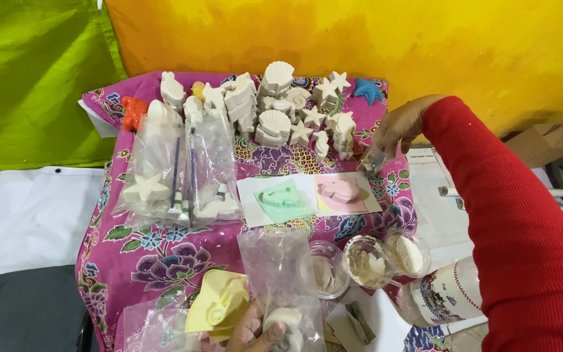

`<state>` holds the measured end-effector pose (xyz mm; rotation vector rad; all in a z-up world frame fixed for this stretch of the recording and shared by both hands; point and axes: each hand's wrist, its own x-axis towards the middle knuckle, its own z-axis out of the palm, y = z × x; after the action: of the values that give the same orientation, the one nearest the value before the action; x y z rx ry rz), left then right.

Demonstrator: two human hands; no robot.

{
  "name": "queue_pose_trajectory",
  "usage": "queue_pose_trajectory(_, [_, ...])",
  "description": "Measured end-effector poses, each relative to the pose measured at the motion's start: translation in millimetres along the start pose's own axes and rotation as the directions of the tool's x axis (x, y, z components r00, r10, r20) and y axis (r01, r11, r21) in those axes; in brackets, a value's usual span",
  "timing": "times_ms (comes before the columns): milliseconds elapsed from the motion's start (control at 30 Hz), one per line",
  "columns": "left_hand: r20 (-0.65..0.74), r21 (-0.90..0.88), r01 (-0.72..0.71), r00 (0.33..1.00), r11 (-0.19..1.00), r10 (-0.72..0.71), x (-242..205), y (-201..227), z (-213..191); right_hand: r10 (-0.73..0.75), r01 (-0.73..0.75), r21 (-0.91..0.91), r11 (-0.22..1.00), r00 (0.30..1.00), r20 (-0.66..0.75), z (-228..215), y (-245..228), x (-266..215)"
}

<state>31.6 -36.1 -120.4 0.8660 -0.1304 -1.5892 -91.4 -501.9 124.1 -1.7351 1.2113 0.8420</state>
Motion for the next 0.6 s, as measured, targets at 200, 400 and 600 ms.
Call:
queue_pose_trajectory(200, [0.014,0.08,-0.049,0.999,0.996,0.048,1.7,-0.8,-3.1,0.043,-0.083,-0.484,0.871,0.995,-0.094,32.8,-17.2,-15.8])
queue_pose_trajectory(400, [-0.102,0.186,0.042,0.995,0.982,-0.023,-11.8,20.0,16.9,-0.008,-0.198,-0.583,0.788,0.944,-0.331,79.3,-25.6,-25.4])
queue_pose_trajectory(600, [-0.096,0.137,0.022,0.995,0.99,-0.009,-12.8,19.3,17.6,0.074,-0.265,-0.633,0.727,0.947,-0.312,78.4,-6.9,-12.9])
